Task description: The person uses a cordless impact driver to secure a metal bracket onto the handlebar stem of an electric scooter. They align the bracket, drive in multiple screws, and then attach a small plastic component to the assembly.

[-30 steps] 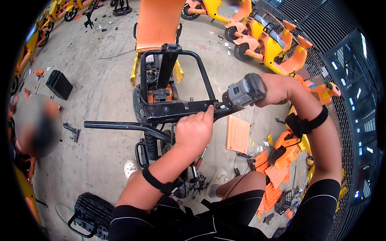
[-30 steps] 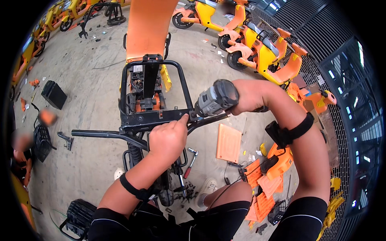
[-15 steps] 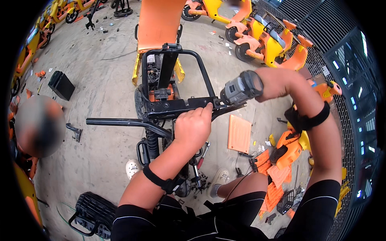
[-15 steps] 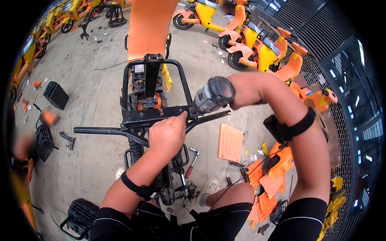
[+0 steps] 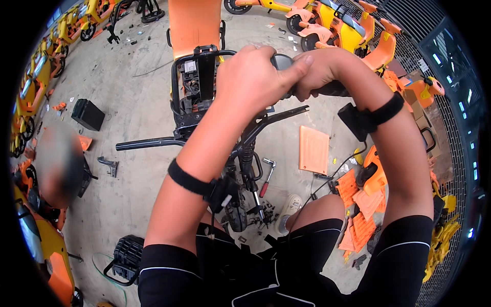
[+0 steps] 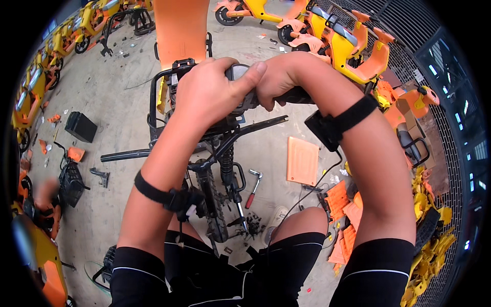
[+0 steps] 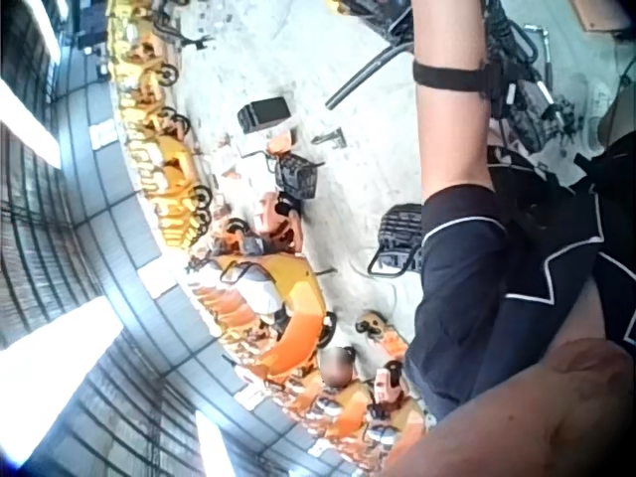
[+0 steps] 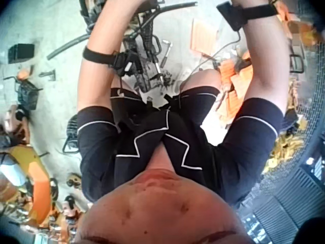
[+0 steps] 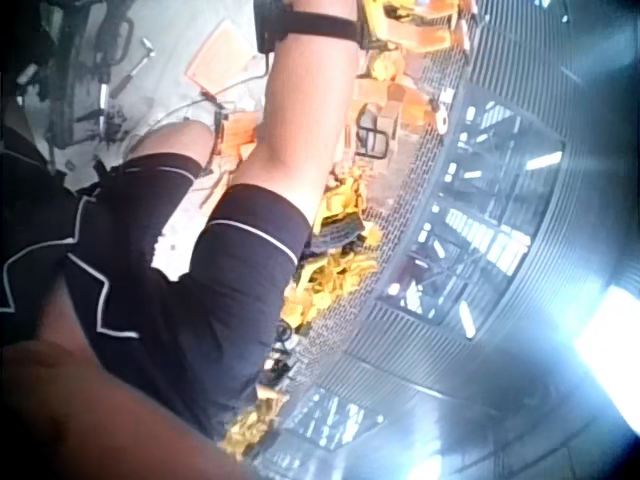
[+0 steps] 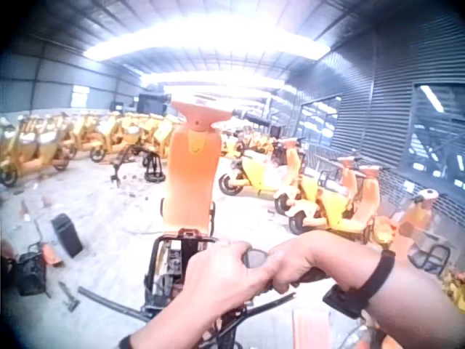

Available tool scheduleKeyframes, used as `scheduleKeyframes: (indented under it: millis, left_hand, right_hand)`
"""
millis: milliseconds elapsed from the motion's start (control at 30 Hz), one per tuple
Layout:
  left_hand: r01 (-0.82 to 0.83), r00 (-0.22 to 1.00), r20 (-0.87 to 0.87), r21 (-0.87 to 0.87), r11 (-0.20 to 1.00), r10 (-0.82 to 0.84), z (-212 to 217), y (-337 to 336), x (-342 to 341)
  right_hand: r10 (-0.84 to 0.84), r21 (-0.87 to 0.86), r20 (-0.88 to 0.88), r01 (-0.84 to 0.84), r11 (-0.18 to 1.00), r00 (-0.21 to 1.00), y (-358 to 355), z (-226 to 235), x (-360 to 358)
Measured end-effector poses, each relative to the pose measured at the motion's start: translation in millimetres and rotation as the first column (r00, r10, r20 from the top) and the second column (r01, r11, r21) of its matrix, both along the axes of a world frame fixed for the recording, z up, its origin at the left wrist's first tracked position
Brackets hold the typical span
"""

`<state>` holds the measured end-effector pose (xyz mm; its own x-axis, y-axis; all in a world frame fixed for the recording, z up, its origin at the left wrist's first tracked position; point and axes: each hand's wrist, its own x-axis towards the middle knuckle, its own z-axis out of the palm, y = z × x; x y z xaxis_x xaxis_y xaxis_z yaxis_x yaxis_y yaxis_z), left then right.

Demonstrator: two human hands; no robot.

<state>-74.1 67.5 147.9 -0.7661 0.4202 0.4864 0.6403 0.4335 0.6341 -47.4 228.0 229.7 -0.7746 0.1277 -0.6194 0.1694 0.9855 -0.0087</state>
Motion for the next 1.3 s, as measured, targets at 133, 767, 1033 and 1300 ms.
scheduleKeyframes:
  millis: [133, 767, 1033, 1300]
  left_hand:
    - [0.005, 1.000, -0.023, -0.094, 0.996, -0.007, 6.6, 11.4, -3.3]
    - [-0.105, 0.918, -0.366, 0.151, 0.983, 0.154, -31.9, 36.0, -7.5]
    - [-0.103, 0.900, -0.404, 0.166, 0.981, 0.163, -33.3, 28.4, -0.3]
    - [-0.095, 0.920, -0.363, 0.156, 0.983, 0.146, -29.2, 31.3, -1.6]
  right_hand:
    - [0.067, 0.018, -0.092, -0.065, 0.998, 0.994, 11.8, -6.2, 8.7]
    - [0.468, 0.479, -0.675, -0.145, 0.866, 0.571, 26.9, -63.5, 65.6]
    - [0.549, 0.538, -0.681, -0.177, 0.824, 0.484, 27.7, -64.2, 65.1]
    - [0.475, 0.492, -0.697, -0.123, 0.862, 0.537, 20.6, -61.5, 72.8]
